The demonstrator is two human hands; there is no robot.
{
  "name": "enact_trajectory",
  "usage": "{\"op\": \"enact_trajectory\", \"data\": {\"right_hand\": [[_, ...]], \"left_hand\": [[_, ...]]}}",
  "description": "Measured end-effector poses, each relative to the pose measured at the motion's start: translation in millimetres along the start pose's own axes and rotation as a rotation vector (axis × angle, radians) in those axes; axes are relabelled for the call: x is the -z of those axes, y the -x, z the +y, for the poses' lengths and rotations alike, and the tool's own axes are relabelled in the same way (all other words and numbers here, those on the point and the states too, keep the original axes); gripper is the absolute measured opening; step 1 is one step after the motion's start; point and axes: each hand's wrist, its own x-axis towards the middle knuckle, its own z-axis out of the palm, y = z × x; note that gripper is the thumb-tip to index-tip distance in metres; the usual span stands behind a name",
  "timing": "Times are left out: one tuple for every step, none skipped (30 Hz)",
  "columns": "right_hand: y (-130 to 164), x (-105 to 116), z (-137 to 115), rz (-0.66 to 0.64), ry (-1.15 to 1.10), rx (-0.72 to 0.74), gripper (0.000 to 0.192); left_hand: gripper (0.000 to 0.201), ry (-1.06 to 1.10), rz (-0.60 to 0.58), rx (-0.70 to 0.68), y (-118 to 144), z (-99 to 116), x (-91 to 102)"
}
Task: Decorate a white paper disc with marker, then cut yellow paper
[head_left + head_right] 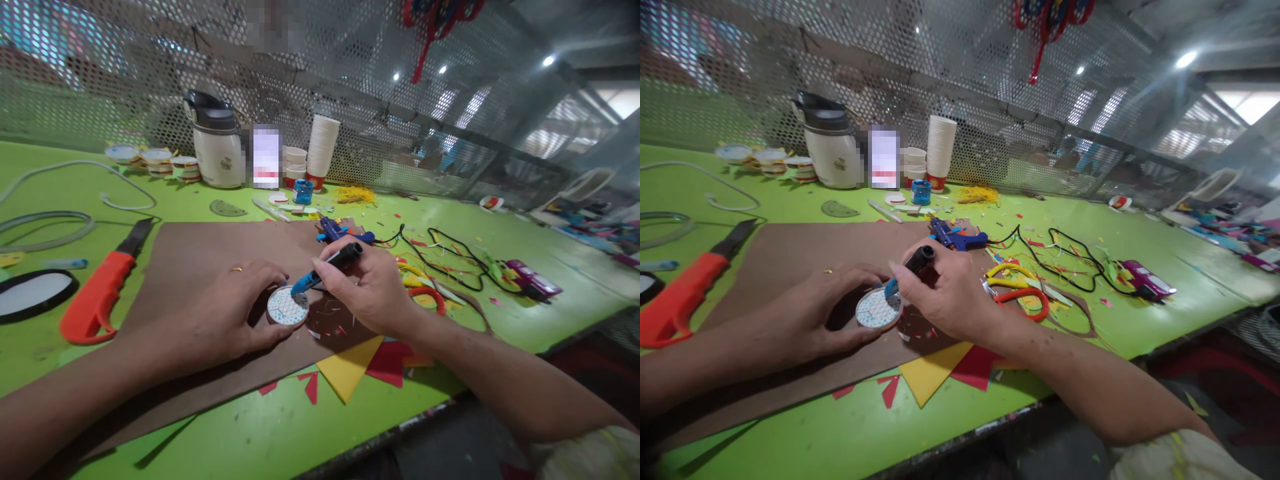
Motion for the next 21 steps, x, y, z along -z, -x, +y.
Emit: {"op": "enact_trajectory", "data": {"right_hand": [[-0.1,0.1,0.2,-0.003,0.003,-0.002,0.012],[-0.1,0.3,0.5,-0.008,0.004,-0.004,0.012],[0.0,0.4,0.7,-0.013,0.004,-0.008,0.012],[0.1,0.6,0.9,-0.017,0.001,-0.010,0.012],[0.2,0.8,1.1,-0.019,-0.002,-0.012,0.012],[0.3,1.1,1.2,-0.019,-0.002,-0.016,0.012],[0.4,1.4,1.2,-0.014,-0.001,-0.016,0.012],[0.3,1.8,1.1,-0.005,0.001,-0.016,0.012],[0.2,2.2,1.0,0.009,0.001,-0.016,0.013],[0.1,2.7,0.7,0.023,-0.002,-0.018,0.014],[-0.1,3.1,0.5,0.037,-0.008,-0.021,0.014],[-0.2,3.4,0.2,0.048,-0.014,-0.024,0.015],[-0.3,3.5,-0.1,0.053,-0.021,-0.026,0.015],[-0.3,3.5,-0.3,0.049,-0.027,-0.028,0.015],[-0.2,3.2,-0.5,0.043,-0.033,-0.022,0.014],[0.0,2.8,-0.6,0.035,-0.037,-0.017,0.013],[0.2,2.3,-0.7,0.028,-0.037,-0.012,0.013],[0.5,1.8,-0.7,0.022,-0.035,-0.009,0.012],[0.7,1.3,-0.7,0.020,-0.030,-0.008,0.013],[1.0,0.9,-0.6,0.018,-0.023,-0.009,0.013],[1.3,0.6,-0.6,0.015,-0.018,-0.010,0.013]], "left_hand": [[0.036,-0.016,-0.015,-0.002,-0.3,0.1,0.0],[0.036,-0.030,-0.028,-0.005,-0.6,0.1,0.0],[0.037,-0.042,-0.037,-0.007,-0.8,0.1,0.0],[0.037,-0.049,-0.041,-0.008,-0.9,0.0,0.0],[0.037,-0.053,-0.045,-0.012,-1.0,-0.2,-0.1],[0.038,-0.058,-0.048,-0.014,-0.9,-0.3,-0.1],[0.038,-0.063,-0.052,-0.014,-0.9,-0.3,-0.1],[0.039,-0.069,-0.056,-0.012,-0.8,-0.2,-0.1],[0.040,-0.075,-0.058,-0.010,-0.7,0.1,-0.1],[0.040,-0.079,-0.058,-0.006,-0.6,0.4,0.0],[0.040,-0.080,-0.057,-0.001,-0.5,0.9,0.1],[0.040,-0.076,-0.054,0.004,-0.4,1.3,0.2],[0.040,-0.067,-0.050,0.007,-0.2,1.8,0.3],[0.039,-0.055,-0.043,0.011,0.0,2.2,0.4],[0.038,-0.042,-0.038,0.012,0.1,2.5,0.5],[0.038,-0.033,-0.031,0.011,0.3,2.7,0.5],[0.038,-0.026,-0.025,0.009,0.5,2.9,0.5],[0.038,-0.024,-0.022,0.007,0.6,2.9,0.4],[0.038,-0.022,-0.024,0.004,0.7,2.9,0.2],[0.039,-0.020,-0.025,-0.001,0.8,2.7,0.0],[0.039,-0.014,-0.026,-0.005,0.8,2.4,-0.3]]}}
